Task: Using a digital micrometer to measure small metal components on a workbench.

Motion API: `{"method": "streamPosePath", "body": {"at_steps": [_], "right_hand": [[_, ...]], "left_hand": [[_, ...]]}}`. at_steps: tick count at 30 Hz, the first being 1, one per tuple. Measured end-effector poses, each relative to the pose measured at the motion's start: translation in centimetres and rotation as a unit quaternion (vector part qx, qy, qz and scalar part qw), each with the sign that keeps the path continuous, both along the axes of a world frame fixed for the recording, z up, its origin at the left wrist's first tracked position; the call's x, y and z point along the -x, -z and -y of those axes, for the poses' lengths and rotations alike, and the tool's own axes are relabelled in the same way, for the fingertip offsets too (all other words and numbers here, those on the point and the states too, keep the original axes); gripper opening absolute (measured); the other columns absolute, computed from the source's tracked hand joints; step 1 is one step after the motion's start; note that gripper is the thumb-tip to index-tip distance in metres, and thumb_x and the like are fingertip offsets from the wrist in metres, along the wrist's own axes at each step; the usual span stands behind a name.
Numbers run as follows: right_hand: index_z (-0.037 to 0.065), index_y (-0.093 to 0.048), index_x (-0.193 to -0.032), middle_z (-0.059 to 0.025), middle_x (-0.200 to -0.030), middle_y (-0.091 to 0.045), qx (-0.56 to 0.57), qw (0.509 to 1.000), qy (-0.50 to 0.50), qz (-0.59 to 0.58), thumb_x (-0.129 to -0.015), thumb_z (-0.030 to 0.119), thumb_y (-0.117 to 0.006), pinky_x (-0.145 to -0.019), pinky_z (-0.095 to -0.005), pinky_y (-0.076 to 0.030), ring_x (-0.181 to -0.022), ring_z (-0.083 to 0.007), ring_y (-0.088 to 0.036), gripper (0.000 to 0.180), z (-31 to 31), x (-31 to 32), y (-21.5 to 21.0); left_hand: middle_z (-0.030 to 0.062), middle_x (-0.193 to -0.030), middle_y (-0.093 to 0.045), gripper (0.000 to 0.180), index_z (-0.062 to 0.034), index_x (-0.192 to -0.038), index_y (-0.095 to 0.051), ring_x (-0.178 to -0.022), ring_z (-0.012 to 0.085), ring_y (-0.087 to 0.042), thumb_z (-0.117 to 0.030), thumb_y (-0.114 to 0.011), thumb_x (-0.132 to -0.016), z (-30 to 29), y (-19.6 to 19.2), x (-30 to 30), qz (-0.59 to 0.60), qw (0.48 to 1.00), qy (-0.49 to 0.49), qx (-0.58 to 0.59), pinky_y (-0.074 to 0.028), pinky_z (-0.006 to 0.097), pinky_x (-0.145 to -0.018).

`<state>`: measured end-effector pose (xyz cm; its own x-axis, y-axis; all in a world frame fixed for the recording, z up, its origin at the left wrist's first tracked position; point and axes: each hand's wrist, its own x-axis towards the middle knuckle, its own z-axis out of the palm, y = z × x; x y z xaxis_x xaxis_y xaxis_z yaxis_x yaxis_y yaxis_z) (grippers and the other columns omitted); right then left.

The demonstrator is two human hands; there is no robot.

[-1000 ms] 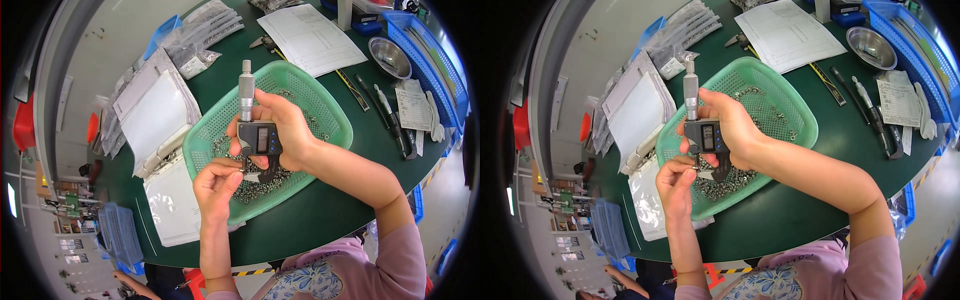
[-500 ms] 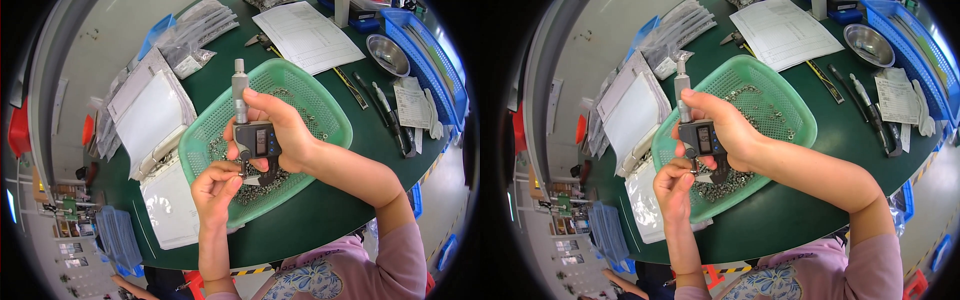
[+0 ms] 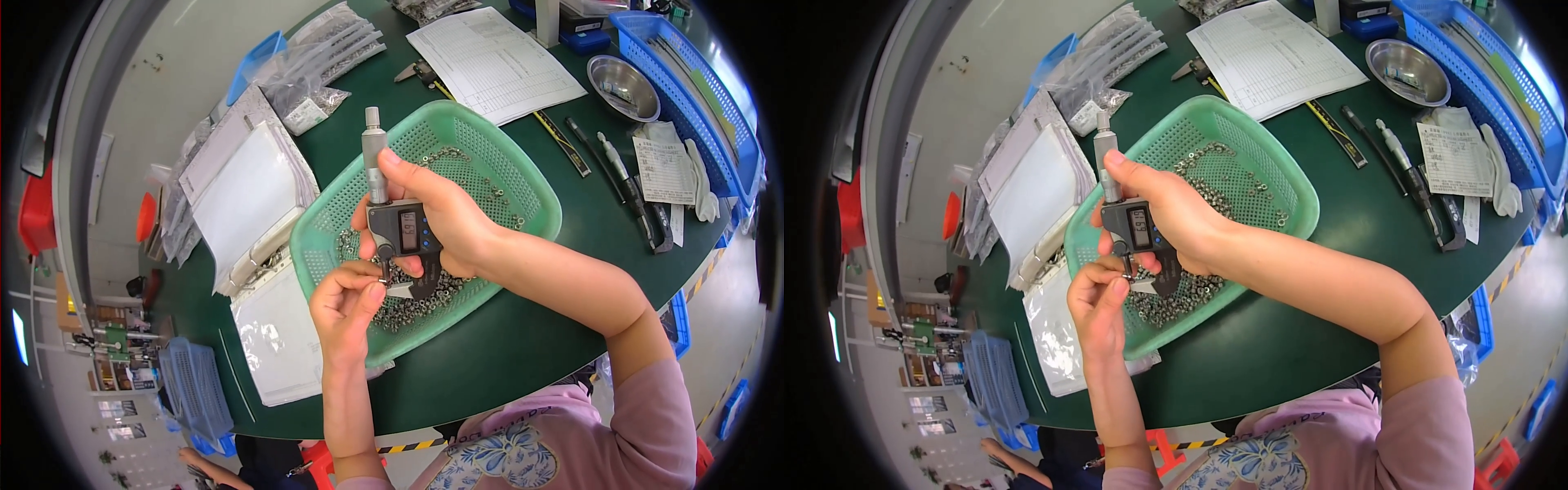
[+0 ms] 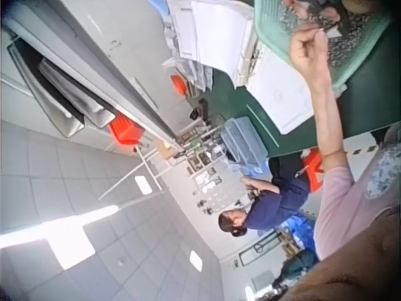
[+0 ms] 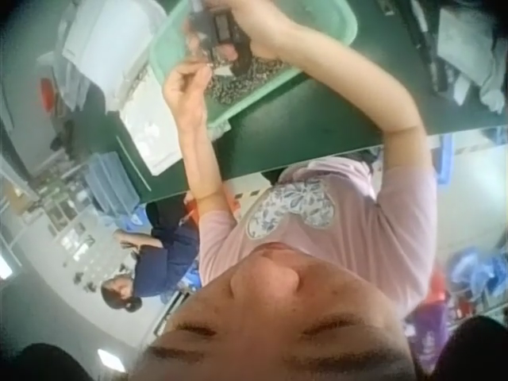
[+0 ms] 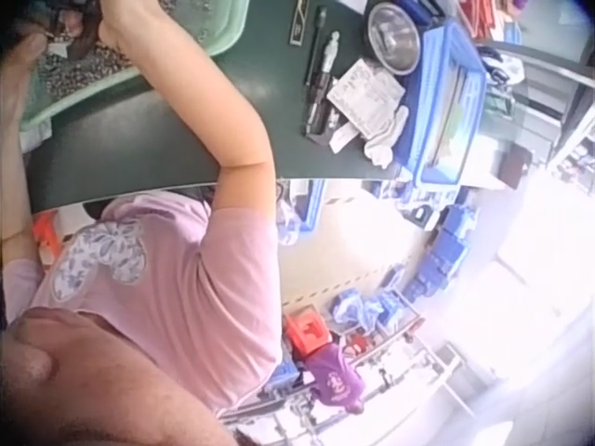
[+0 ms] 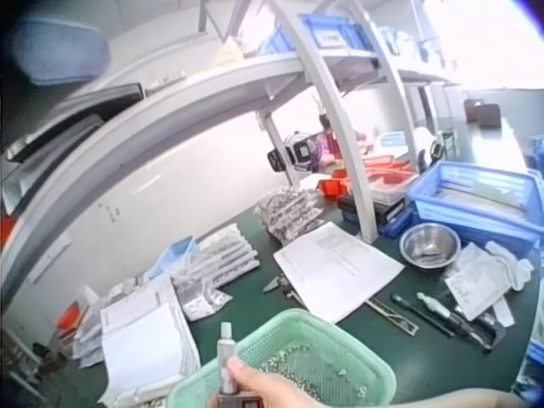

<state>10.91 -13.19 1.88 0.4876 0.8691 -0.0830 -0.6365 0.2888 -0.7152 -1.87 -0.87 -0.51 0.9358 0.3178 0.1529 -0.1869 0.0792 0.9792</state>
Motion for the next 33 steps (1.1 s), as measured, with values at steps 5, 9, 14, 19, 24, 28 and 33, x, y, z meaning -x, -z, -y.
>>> {"method": "streamPosePath", "body": {"at_steps": [5,9,14,19,24,28,33], "right_hand": [[-0.001,-0.054,-0.085,-0.0131,-0.068,-0.058,-0.003,0.999,0.003,-0.045,-0.087,0.050,-0.025,-0.038,-0.0244,-0.038,-0.041,-0.0159,-0.046,0.059,0.32,-0.13,-0.23],[-0.002,-0.053,-0.086,-0.0135,-0.068,-0.058,-0.002,0.999,0.002,-0.049,-0.085,0.049,-0.025,-0.039,-0.0252,-0.038,-0.041,-0.0167,-0.047,0.059,0.17,-0.25,0.04],[-0.001,-0.054,-0.083,-0.0134,-0.067,-0.058,-0.007,0.999,0.001,-0.044,-0.082,0.053,-0.033,-0.039,-0.0245,-0.038,-0.040,-0.0163,-0.046,0.058,0.20,-0.23,-0.05],[-0.001,-0.055,-0.081,-0.0131,-0.066,-0.058,0.015,0.999,0.020,-0.031,-0.081,0.053,-0.037,-0.038,-0.0241,-0.037,-0.038,-0.0162,-0.046,0.056,0.23,-0.15,-0.23],[-0.001,-0.055,-0.081,-0.0129,-0.065,-0.058,-0.006,0.999,0.010,-0.041,-0.081,0.052,-0.038,-0.038,-0.0238,-0.037,-0.038,-0.0159,-0.046,0.056,0.24,-0.10,0.02],[-0.001,-0.055,-0.081,-0.0129,-0.066,-0.058,0.001,0.999,0.000,-0.045,-0.082,0.052,-0.037,-0.038,-0.0239,-0.037,-0.038,-0.0158,-0.046,0.056,0.20,-0.07,0.06],[-0.002,-0.054,-0.085,-0.0131,-0.067,-0.059,0.011,1.000,-0.012,-0.023,-0.086,0.049,-0.029,-0.038,-0.0243,-0.038,-0.039,-0.0155,-0.046,0.057,0.08,0.07,-0.33]], "left_hand": [[0.0107,-0.090,-0.055,0.009,0.0005,-0.078,-0.054,-0.077,0.0108,-0.049,0.002,-0.061,-0.074,0.16,-0.38,-0.05,0.003,1.000,-0.004,0.007,-0.039,0.022,-0.068],[0.0112,-0.091,-0.055,0.008,0.0002,-0.079,-0.053,-0.076,0.0104,-0.049,0.003,-0.060,-0.075,0.13,-0.30,-0.10,0.013,1.000,0.003,0.004,-0.039,0.021,-0.067],[0.0115,-0.092,-0.055,0.009,-0.0003,-0.080,-0.053,-0.077,0.0105,-0.049,0.003,-0.060,-0.075,-0.03,-0.30,-0.11,0.017,1.000,0.014,-0.004,-0.040,0.021,-0.068],[0.0114,-0.092,-0.055,0.009,0.0002,-0.081,-0.053,-0.080,0.0117,-0.049,0.003,-0.060,-0.075,-0.03,-0.04,-0.27,0.017,1.000,0.017,-0.004,-0.039,0.022,-0.070],[0.0107,-0.091,-0.055,0.008,0.0010,-0.082,-0.054,-0.080,0.0121,-0.050,-0.003,-0.059,-0.077,0.19,-0.22,-0.32,0.013,1.000,0.002,-0.021,-0.039,0.023,-0.071],[0.0088,-0.088,-0.055,0.010,0.0015,-0.081,-0.054,-0.078,0.0122,-0.049,-0.008,-0.057,-0.080,-0.04,0.15,-0.17,-0.035,0.999,-0.002,-0.022,-0.037,0.024,-0.071],[0.0077,-0.087,-0.055,0.010,0.0023,-0.080,-0.055,-0.078,0.0109,-0.047,-0.007,-0.056,-0.080,-0.05,0.20,-0.08,-0.044,0.999,0.015,-0.026,-0.036,0.023,-0.069]]}}
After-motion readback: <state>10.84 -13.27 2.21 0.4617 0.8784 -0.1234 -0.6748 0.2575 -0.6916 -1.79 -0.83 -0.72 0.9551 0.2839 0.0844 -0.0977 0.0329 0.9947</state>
